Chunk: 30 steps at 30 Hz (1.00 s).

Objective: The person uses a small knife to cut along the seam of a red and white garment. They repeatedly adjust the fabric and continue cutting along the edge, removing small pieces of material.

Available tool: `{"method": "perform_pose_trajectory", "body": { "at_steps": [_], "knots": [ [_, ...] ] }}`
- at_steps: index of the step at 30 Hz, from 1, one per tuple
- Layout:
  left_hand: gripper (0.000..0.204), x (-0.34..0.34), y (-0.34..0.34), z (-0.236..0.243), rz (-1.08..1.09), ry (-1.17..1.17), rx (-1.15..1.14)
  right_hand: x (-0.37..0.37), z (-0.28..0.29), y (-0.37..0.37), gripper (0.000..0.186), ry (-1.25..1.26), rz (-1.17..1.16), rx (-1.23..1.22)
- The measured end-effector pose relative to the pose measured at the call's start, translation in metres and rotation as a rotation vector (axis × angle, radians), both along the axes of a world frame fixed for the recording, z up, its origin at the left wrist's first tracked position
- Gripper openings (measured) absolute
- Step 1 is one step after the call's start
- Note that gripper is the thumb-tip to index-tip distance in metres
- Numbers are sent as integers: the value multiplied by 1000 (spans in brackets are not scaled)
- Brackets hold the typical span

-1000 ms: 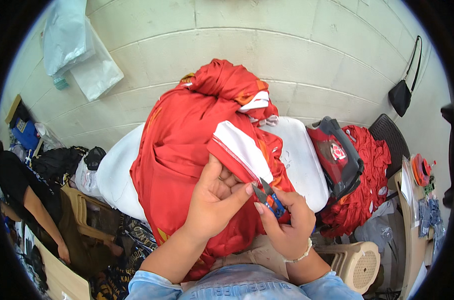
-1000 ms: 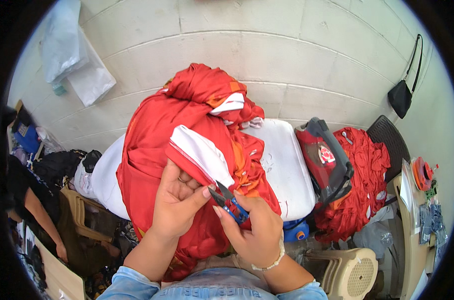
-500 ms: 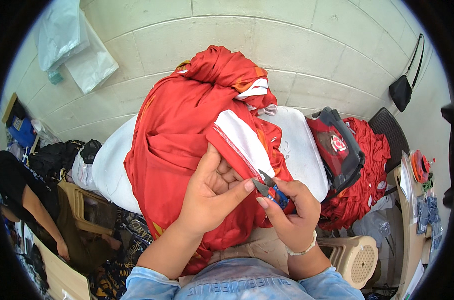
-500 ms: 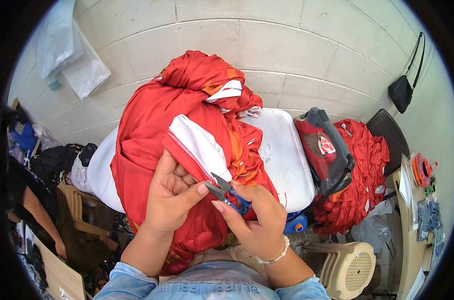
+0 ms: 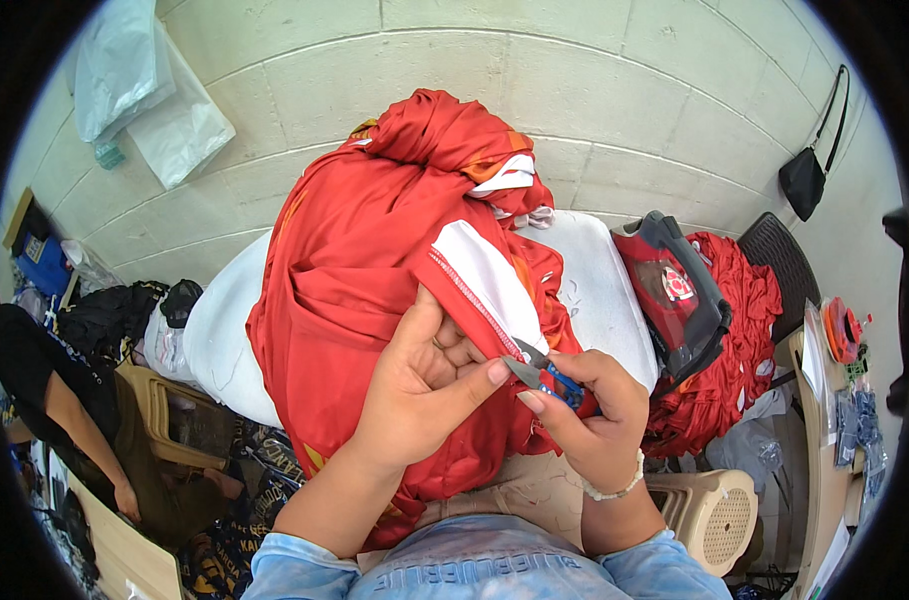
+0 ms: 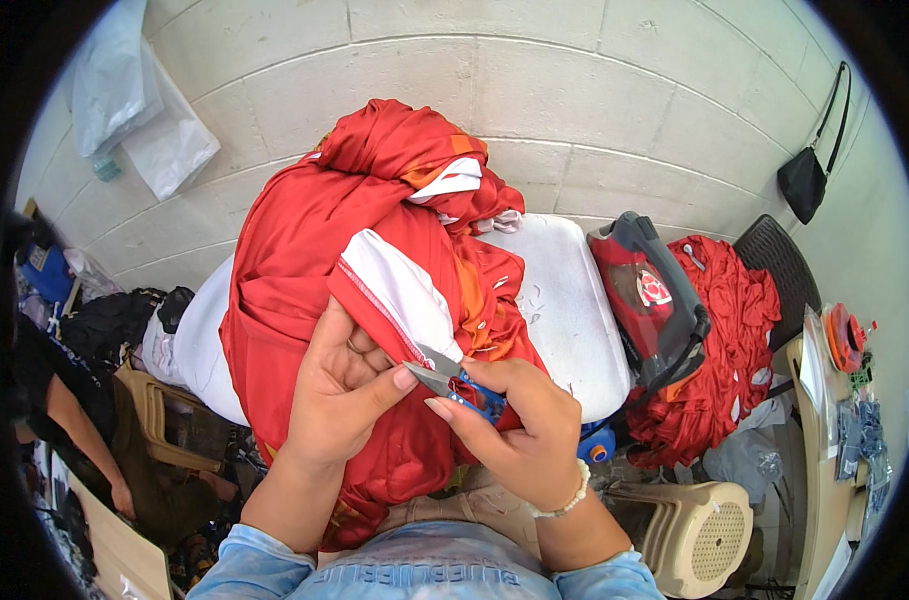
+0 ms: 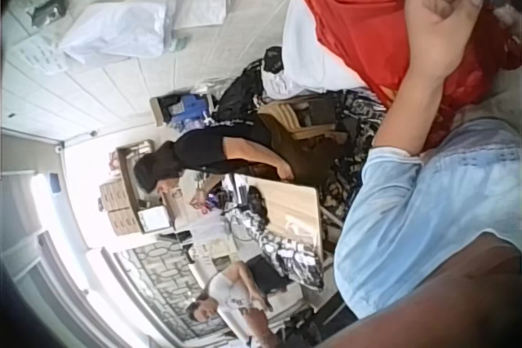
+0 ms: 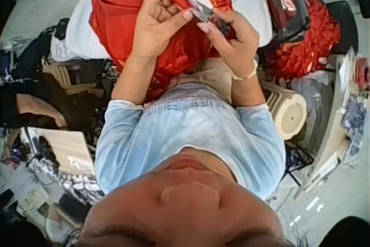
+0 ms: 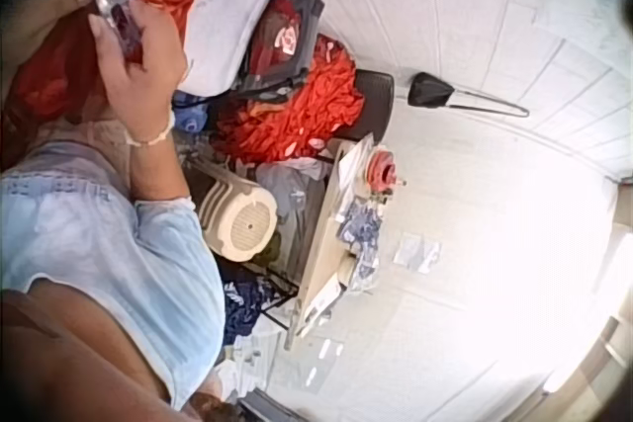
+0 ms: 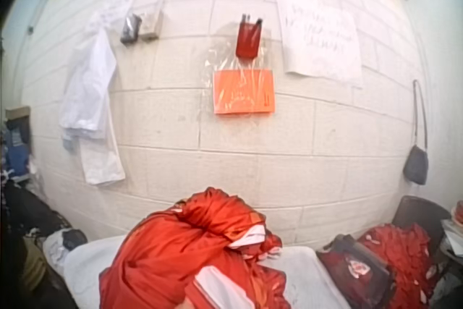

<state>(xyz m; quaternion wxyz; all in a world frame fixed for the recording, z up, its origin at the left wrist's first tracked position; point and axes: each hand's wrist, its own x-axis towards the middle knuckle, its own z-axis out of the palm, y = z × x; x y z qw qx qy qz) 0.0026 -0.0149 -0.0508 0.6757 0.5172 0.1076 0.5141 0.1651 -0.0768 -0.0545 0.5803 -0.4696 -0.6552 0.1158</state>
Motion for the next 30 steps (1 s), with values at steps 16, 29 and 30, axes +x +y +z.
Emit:
{"method": "perform_pose_trajectory", "body": {
  "at_steps": [16,29,30],
  "knots": [
    [77,0,1,0,-10,-3,-6,-1,-2,2,28,-17,-20,6],
    [75,0,-1,2,-16,32,4,1,-4,-1,24,-43,-67,-17],
    [75,1,-1,2,-11,23,0,2,-4,-1,24,-47,-52,-26]
  ]
}}
